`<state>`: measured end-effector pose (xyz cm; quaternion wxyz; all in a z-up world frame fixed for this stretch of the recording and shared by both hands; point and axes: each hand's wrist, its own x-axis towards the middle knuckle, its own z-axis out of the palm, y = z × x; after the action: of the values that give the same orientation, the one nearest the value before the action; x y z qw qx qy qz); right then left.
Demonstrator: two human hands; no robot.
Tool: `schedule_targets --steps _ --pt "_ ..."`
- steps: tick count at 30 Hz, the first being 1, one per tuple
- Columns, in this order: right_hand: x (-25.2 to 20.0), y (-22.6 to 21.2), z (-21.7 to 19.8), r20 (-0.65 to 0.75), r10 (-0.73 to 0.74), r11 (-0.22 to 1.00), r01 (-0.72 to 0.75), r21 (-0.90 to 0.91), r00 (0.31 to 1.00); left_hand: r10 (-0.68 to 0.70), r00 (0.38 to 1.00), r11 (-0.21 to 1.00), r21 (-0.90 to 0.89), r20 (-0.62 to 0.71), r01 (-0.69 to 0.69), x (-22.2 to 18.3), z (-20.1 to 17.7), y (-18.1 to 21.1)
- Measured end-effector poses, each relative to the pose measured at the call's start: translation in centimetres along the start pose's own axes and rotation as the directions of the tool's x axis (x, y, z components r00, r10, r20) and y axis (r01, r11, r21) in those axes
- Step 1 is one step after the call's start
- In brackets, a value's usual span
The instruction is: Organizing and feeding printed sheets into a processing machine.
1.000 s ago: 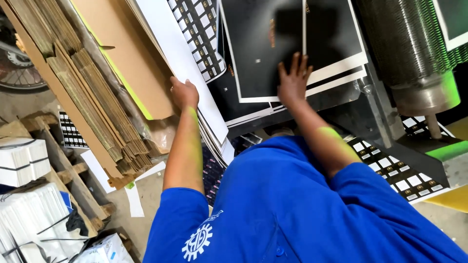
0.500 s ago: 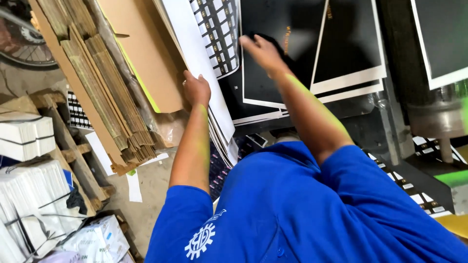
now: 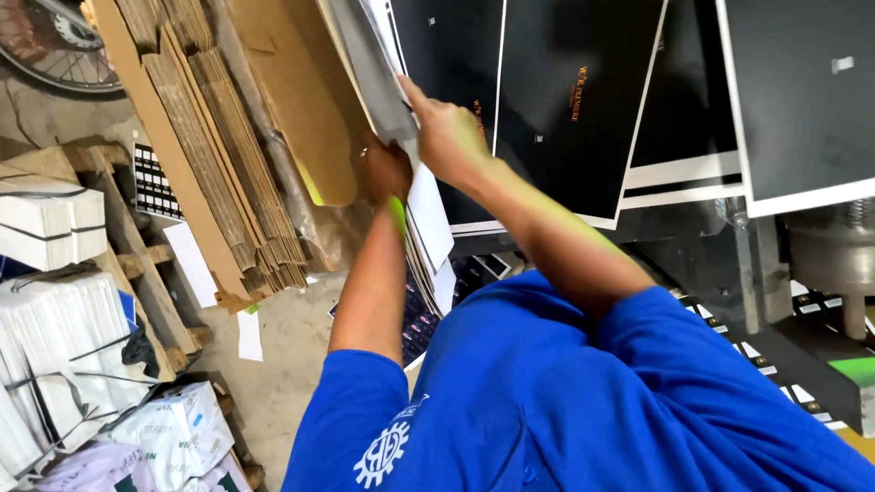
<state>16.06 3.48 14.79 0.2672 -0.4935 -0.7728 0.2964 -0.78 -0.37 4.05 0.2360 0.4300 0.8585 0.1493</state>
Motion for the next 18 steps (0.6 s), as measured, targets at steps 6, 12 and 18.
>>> schedule_targets --steps 6,12,18 --pt "-8.7 -0.3 -13.0 -0.262 -0.192 0.953 0.244 0.180 0.946 0.039 0.999 0.995 0.097 -0.024 -0.037 -1.1 -2.4 0.7" --pt "-29.5 8.0 -19.7 -0.186 0.323 0.938 -0.287 0.195 0.928 0.100 0.994 0.994 0.038 -0.032 -0.099 0.4 -0.1 -0.8" --pt "-56.3 9.5 -20.2 -0.214 0.845 0.525 -0.682 0.510 0.490 0.029 0.997 0.995 0.094 0.066 -0.035 3.2 1.5 -2.9"
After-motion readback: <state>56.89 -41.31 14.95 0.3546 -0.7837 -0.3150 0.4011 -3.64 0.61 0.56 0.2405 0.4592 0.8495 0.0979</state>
